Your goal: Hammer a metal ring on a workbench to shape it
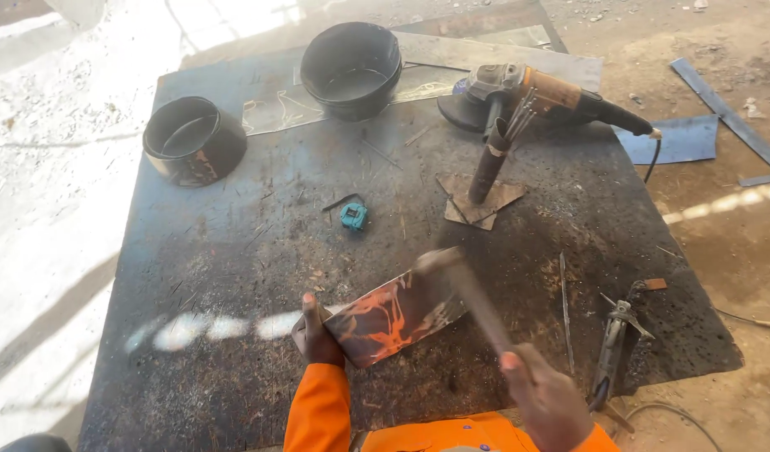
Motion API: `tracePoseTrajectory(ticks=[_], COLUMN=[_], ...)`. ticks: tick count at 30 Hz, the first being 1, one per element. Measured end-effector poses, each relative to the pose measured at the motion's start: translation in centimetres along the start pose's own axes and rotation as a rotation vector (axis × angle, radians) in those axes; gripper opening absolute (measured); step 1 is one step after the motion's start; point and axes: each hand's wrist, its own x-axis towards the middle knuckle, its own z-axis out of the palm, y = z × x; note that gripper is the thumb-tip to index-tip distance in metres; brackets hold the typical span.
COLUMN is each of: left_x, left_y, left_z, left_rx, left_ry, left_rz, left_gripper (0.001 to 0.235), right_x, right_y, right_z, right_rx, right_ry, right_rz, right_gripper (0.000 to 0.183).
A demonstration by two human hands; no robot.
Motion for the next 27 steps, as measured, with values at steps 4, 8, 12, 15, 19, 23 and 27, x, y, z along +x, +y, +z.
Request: tracePoseTrajectory(ticks=[4, 8, 12, 15, 19, 23, 27], left_x=[-0.4, -1.7, -4.3, -5.0, -5.1, -4.7, -3.7], left_y=[1.2, -0.1, 4.5, 4.8, 4.9, 2.9, 4.5], left_z=[0.5, 1.9, 4.5, 5.2, 5.9, 6.1, 8.4], left_rx=[0.075, 0.442, 0.731, 0.698, 0.416, 0.661, 0.26], left_ry=[0.059, -0.06, -0.004, -0.002, -0.065, -0.106, 0.018], left_rz=[0.012, 0.581, 0.296, 0.214, 0.206, 0.302, -0.137], left_gripper=[0.061, 0.051, 0.069, 0.067, 0.066, 0.068, 0.06], right_x=[1.1, 1.4, 1.4, -0.9, -1.0, 1.6, -0.9], right_y=[-2.7, -2.5, -3.3, -4.5, -3.4, 17.8, -2.4], right_z=[-0.1, 0.3, -5.0, -9.4, -6.6, 2.5, -1.7], right_rx=[-0.17, -0.223, -0.318, 0.492, 0.75, 0.41, -0.206], right_ry=[-0.15, -0.171, 0.045, 0.381, 0.4, 0.479, 0.057], right_rz=[0.214, 0.165, 0.149, -0.226, -0.759, -0.14, 0.383], right_gripper=[0.051, 0.051, 0.039, 0.032, 0.021, 0.031, 0.065])
